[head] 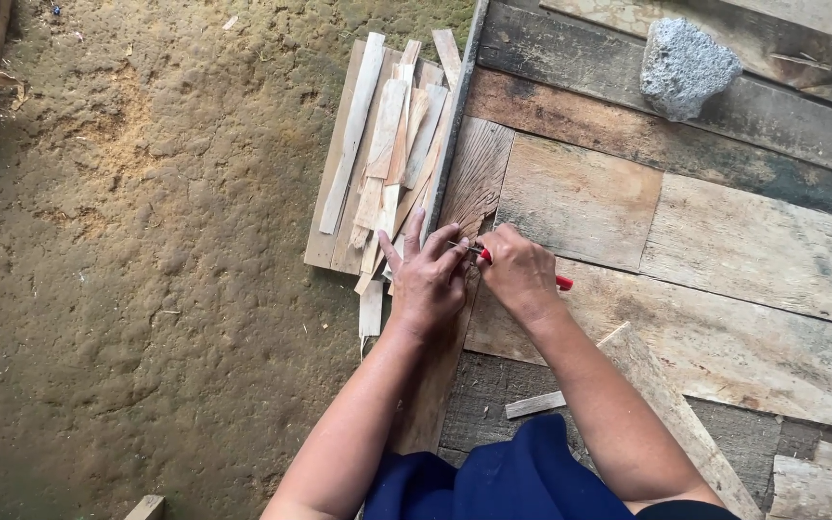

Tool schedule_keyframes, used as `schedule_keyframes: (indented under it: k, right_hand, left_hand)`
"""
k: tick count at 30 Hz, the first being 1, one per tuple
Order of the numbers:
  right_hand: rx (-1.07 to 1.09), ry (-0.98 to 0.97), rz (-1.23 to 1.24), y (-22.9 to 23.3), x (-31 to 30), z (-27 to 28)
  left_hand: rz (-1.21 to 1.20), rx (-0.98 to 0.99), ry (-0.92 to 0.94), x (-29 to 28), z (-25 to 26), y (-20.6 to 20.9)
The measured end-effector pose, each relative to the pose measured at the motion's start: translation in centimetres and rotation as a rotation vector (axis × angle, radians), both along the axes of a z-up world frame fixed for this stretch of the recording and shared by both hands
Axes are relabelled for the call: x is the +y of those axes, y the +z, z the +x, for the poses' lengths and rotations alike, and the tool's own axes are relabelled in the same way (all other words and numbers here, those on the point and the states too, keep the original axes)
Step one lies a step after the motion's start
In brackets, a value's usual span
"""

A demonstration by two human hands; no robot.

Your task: The person uses a red utility knife to shave thin strips from a small piece of wood on a wooden workbench. They repeatedly scrape the blade along the wood, creating shavings, then move to a longer plank and continue shaving its edge. The person handles the wood pieces and the knife throughout the clip.

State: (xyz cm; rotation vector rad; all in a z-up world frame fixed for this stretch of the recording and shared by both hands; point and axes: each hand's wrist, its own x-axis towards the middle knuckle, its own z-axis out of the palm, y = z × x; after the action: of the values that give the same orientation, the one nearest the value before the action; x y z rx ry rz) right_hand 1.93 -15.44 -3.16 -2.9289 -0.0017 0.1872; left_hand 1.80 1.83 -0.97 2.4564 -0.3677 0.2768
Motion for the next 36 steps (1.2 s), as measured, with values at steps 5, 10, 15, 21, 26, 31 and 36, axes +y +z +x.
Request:
schedule_keyframes:
  k: [5, 10, 15, 21, 26, 31, 36]
  right_hand:
    - [-0.135, 0.049, -0.070, -2.2, 0.1, -0.6]
    - [-0.114, -0.070, 0.070, 2.4, 1.8, -0.6]
    - [0.017, -0.235, 0.158, 6.0, 0.8, -2.0]
    - [0.199, -0.205, 0.118, 6.5, 0.6, -3.3]
    - [0.053, -0.221, 0.128, 1.8, 1.4, -1.1]
    - [0.035, -0.239, 0.120, 1.4, 1.8, -0.5]
    - [0.219, -0.220, 0.119, 5.9, 1.1, -2.5]
  left_hand:
    - [-0.002, -0.001, 0.010, -0.1, -0.1, -0.1]
    - [-0.019, 0.004, 0.022, -0.1, -0.1, -0.1]
    - [-0.031, -0.015, 0.033, -0.2, -0.3, 0.2]
    - [-0.054, -0.033, 0.029, -0.2, -0.4, 0.5]
    - [-0.042, -0.022, 0.018, -0.2, -0.6, 0.4]
    - [-0.053, -0.003, 0.020, -0.3, -0.5, 0.2]
    - [-0.069, -0.038, 0.023, 0.0, -0.4, 0.4]
